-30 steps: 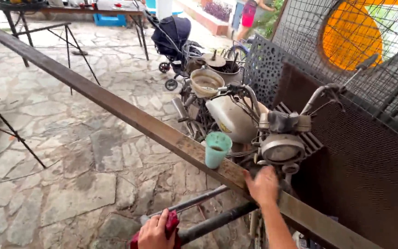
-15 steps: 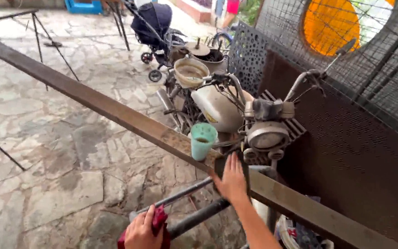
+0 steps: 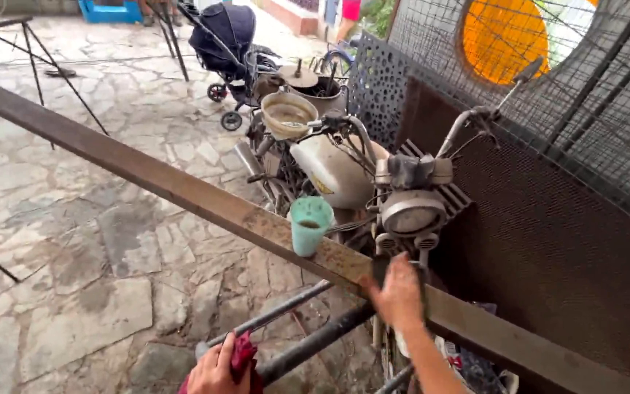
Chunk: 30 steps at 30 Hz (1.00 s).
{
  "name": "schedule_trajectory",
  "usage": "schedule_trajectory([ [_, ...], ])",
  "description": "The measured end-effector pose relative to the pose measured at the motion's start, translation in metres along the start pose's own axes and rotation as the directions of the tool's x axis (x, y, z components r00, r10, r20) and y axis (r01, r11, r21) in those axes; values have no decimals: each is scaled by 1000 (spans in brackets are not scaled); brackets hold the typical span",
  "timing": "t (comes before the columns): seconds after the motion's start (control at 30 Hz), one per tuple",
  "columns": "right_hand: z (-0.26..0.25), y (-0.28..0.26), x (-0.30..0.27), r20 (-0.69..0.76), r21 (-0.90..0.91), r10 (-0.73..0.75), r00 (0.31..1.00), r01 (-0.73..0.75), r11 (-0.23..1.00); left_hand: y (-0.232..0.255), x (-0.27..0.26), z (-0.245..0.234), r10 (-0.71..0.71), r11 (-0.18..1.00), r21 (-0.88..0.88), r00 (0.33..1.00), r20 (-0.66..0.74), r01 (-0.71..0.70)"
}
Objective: Sanding a metal beam with a manual sanding block and wiping it with a cloth in a workshop.
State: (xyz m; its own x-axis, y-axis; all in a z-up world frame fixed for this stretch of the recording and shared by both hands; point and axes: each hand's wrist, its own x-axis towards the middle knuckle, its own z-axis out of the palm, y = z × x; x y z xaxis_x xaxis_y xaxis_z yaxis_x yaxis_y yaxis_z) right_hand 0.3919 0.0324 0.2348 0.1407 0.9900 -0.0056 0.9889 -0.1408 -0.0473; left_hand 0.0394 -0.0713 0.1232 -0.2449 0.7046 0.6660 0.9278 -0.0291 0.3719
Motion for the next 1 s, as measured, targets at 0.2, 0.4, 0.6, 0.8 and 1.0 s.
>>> schedule_trajectory([
  [0.2, -16, -42, 11, 35, 77, 65, 997, -68, 995, 3, 3, -15, 17, 1000, 5, 998, 56, -18],
  [0.4, -16, 5, -4, 58, -73, 88, 994, -84, 994, -7, 0, -5, 17, 1000, -8, 1000, 1, -17],
  [0.6, -14, -33, -16, 44, 88, -65, 997, 61, 994, -10, 0, -4, 51, 999, 20, 998, 25, -51],
  [0.8, -23, 10, -13, 41, 7, 118, 992, -119, 993, -2, 4, -17, 18, 1000, 2, 997, 72, -18],
  [1.0, -22, -44, -40, 48, 100, -125, 991, 120, 988, 0, 4, -15, 5, 1000, 8, 998, 58, -6],
])
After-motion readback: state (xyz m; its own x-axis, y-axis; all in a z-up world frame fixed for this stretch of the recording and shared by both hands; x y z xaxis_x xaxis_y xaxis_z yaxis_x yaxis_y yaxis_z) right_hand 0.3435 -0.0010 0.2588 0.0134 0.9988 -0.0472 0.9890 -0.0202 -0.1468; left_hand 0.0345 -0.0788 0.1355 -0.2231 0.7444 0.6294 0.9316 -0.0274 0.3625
